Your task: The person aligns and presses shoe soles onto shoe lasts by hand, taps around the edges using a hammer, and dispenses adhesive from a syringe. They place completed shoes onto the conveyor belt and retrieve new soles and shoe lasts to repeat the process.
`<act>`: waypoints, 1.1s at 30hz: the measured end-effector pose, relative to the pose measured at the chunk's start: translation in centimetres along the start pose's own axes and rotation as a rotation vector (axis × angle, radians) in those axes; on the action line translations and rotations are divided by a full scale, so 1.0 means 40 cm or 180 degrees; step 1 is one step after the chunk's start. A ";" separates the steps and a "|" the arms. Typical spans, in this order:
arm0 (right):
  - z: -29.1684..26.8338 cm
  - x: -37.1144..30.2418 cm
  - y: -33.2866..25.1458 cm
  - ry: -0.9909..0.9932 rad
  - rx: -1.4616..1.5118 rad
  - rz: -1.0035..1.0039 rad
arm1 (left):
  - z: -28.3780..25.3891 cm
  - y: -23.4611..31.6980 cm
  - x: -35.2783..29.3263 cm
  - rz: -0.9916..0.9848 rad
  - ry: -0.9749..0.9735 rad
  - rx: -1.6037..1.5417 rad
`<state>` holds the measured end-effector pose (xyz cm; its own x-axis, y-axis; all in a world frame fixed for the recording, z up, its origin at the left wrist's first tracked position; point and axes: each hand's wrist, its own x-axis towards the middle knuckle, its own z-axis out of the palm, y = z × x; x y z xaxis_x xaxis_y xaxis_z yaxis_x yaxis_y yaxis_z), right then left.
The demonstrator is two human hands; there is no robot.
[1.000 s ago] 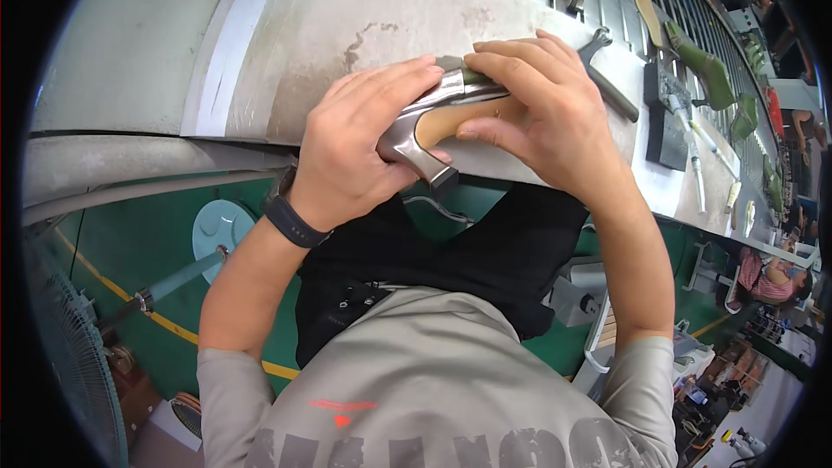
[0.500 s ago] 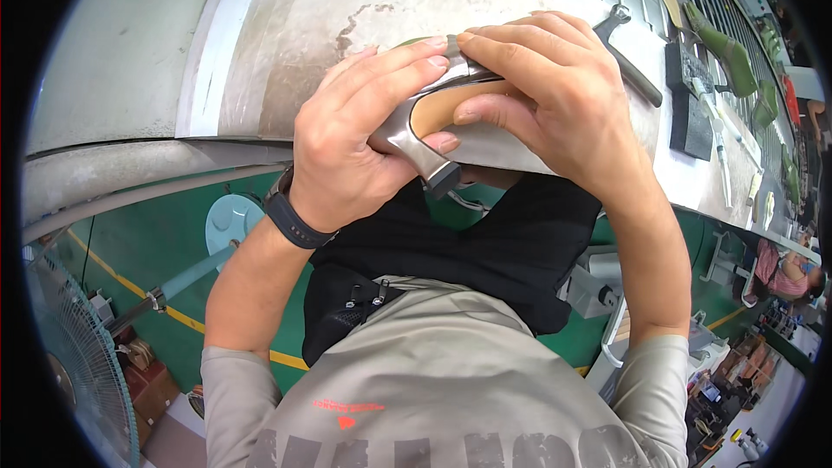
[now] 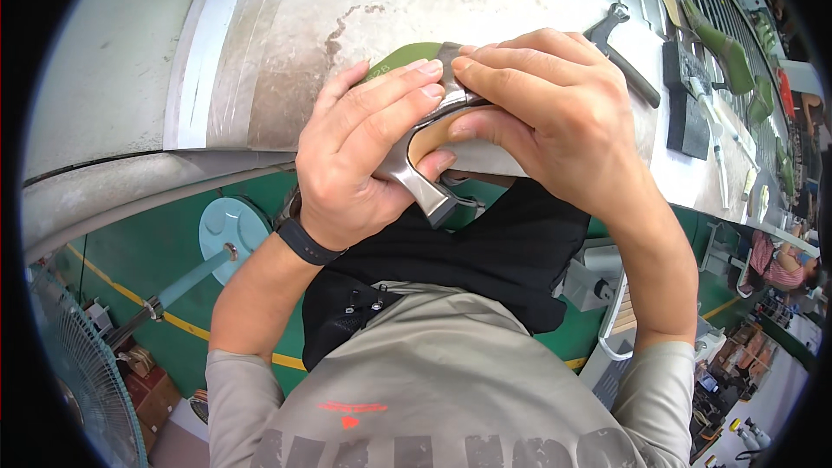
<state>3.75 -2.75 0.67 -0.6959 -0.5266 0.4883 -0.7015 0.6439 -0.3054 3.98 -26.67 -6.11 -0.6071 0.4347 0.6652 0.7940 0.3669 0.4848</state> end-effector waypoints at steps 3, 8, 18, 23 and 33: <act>-0.002 0.007 -0.002 -0.0113 0.0097 0.0057 | 0.002 -0.002 -0.010 0.0060 0.0016 0.0040; -0.039 0.059 -0.020 -0.0704 0.0217 0.0530 | 0.008 -0.009 -0.029 0.0102 0.0016 0.0106; -0.035 0.110 -0.024 -0.1077 0.0393 0.0906 | 0.052 0.011 -0.044 -0.0087 0.0246 0.0253; -0.021 0.055 0.021 -0.0811 -0.0451 0.0463 | 0.102 0.049 -0.004 -0.0528 0.0165 0.0735; -0.054 -0.215 0.230 0.0577 -0.0390 0.1842 | 0.072 0.024 0.213 -0.0609 -0.0554 0.0120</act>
<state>3.61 8.91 -4.57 -0.9136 0.0229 0.4060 -0.1879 0.8616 -0.4715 -0.53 -20.25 -1.59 -0.7453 0.4882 0.4542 0.6643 0.4852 0.5686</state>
